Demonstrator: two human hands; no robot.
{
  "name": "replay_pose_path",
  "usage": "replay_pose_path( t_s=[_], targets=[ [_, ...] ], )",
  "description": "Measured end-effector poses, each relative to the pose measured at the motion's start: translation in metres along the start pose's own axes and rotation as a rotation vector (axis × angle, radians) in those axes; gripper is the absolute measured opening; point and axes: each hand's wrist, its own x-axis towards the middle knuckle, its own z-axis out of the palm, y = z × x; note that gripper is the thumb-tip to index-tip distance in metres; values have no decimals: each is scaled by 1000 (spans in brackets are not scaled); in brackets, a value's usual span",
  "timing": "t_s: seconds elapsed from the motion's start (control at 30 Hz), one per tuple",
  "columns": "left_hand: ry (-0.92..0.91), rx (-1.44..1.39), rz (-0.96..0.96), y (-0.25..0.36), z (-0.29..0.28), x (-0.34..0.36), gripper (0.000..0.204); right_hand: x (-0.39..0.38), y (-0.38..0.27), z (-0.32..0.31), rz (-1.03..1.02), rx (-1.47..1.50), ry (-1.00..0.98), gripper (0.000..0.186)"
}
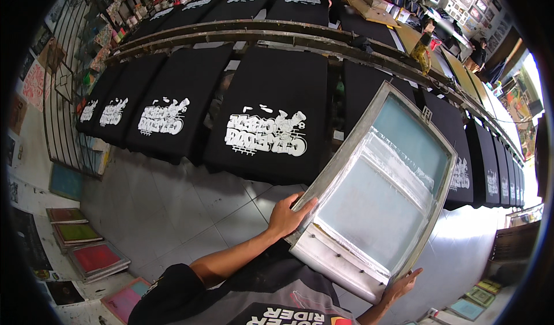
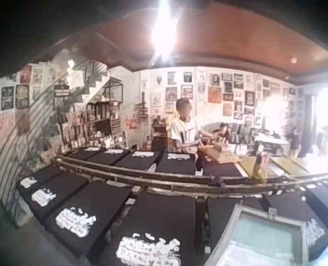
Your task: The person repeatedly applies white ink to a screen-printing frame using a squeegee, pulling the ink across the mesh onto black t-shirts laid out on a table. The person lifts and repositions the frame between passes to cover different shirts.
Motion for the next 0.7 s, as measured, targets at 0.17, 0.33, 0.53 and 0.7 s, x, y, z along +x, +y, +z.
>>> replay_pose_path(
  t_s=[0.17, 0.33, 0.53, 0.7],
  targets=[
    [45, -37, -38, 14, 22, 17, 70, 43, -28, 18, -20, -18, -33, 81],
    [128, -108, -63, 22, 37, 39, 68, 87, -65, 52, -48, -101, -82, 84],
    [225, -127, -132, 21, 49, 69, 70, 142, -85, 101, -117, -119, -143, 86],
    [297, -149, -180, 21, 54, 81, 68, 174, -98, 134, -147, -164, -263, 89]
  ],
)
